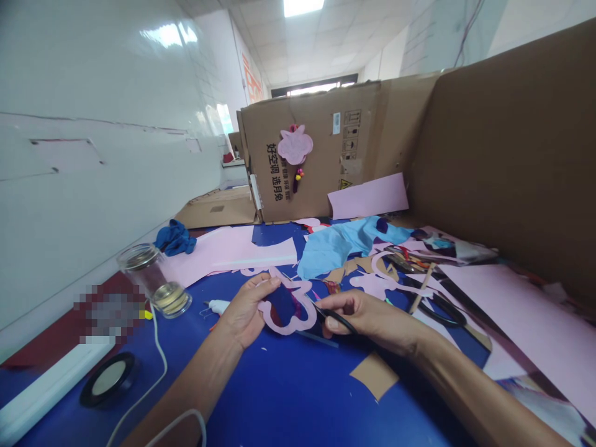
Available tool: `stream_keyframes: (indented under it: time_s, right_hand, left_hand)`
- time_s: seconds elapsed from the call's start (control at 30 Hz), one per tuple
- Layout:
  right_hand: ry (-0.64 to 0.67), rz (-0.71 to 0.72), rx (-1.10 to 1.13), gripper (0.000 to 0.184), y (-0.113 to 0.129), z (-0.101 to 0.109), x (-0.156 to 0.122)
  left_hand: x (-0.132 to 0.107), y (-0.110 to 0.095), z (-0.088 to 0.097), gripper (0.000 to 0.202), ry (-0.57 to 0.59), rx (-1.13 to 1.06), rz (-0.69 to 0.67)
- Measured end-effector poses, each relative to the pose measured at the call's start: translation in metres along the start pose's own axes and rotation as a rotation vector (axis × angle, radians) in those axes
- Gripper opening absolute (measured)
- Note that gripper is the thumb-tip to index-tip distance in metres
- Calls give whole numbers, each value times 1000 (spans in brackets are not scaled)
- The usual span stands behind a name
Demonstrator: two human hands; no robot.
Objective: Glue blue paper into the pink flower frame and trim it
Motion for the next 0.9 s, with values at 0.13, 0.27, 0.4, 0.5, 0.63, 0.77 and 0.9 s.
stream_keyframes:
  time_s: [0.13,0.27,0.4,0.5,0.63,0.77,0.9]
  right_hand:
    - [-6,8,-17,50,3,-2,0]
    - [-5,3,-11,51,2,-3,1]
    - [-10,-15,19,48,-1,-2,1]
    - [3,-3,24,47,-1,-3,2]
    - [0,10,25,48,2,-6,3]
    - [-3,7,22,51,3,-6,3]
    - [-8,3,30,52,0,-5,4]
  left_hand:
    - [-1,1,-1,41,19,6,5]
    - [0,3,0,42,13,14,10]
    - [0,4,0,42,-3,19,20]
    - [0,5,1,43,-20,14,29]
    - [0,5,0,43,-22,5,40]
    - [1,7,0,43,-24,0,41]
    - [3,9,2,41,-37,-2,44]
Point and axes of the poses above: each hand's wrist, its own x-axis towards the middle knuckle, its own z-axis out of the back of the hand, y = z × x, the point moved 4 cm from there along x, towards the middle knuckle, and after that the axes turned 12 degrees about x, right-handed, at the moved point
